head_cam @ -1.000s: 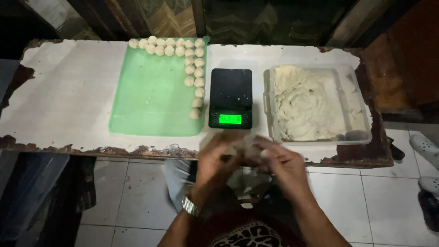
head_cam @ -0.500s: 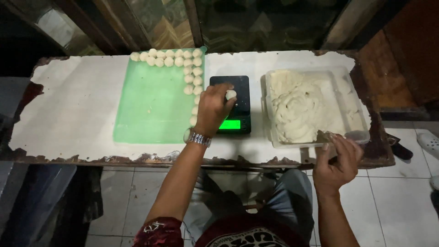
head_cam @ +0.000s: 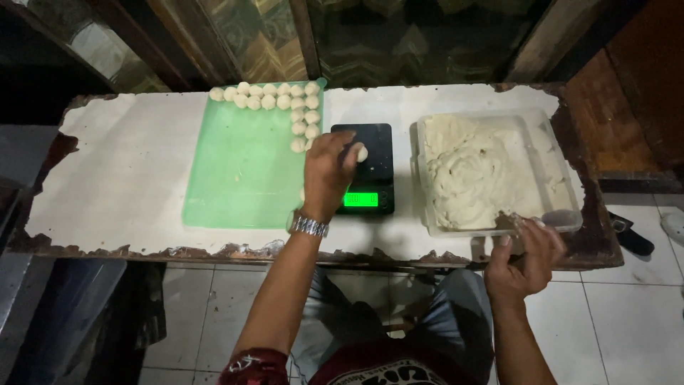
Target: Weighing and shaping small portions of dough into uniform balls and arranging them on a tray.
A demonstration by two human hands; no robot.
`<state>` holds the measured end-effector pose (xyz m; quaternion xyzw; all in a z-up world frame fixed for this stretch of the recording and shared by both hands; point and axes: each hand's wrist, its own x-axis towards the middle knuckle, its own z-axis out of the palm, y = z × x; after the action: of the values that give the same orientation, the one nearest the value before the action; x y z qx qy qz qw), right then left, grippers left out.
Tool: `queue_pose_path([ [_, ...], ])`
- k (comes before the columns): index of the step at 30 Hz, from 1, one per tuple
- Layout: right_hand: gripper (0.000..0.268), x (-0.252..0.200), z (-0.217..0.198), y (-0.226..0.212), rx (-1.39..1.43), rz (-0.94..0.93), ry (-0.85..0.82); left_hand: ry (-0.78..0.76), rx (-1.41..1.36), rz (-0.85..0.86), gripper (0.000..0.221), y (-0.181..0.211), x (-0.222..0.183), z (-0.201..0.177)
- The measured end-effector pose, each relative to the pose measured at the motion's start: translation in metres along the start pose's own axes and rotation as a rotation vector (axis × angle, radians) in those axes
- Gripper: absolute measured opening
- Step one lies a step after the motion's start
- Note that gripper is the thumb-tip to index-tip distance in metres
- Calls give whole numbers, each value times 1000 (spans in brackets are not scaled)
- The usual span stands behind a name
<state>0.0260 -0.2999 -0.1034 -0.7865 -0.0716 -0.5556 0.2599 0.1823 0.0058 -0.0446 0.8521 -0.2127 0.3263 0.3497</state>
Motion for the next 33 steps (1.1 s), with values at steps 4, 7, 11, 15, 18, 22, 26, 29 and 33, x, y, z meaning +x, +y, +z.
queue_pose_path([
  [4,25,-2,7,8,75,-56,61,271,-179,-213,4,15,-24,-30],
  [7,31,-4,10,15,101,-105,104,454,-207,-415,20,6,-73,-44],
  [11,35,-5,5,9,-25,-111,-4,492,-106,-453,41,-18,-134,-53],
  [15,34,-1,4,4,-27,-113,-41,550,-203,-579,46,1,-137,-64],
  [18,34,0,6,4,-18,-131,-35,633,-247,-563,39,-8,-144,-57],
  [22,36,-2,2,2,-18,-118,-41,647,-175,-547,14,-18,-157,-51],
  [26,31,-5,3,7,-4,-132,-38,555,-55,-485,12,-9,-151,-57],
  [29,34,-1,0,2,-17,-118,-78,522,11,-426,5,-7,-147,-59],
  [33,34,3,-1,-2,-23,-118,-81,507,57,-383,7,-9,-148,-58],
])
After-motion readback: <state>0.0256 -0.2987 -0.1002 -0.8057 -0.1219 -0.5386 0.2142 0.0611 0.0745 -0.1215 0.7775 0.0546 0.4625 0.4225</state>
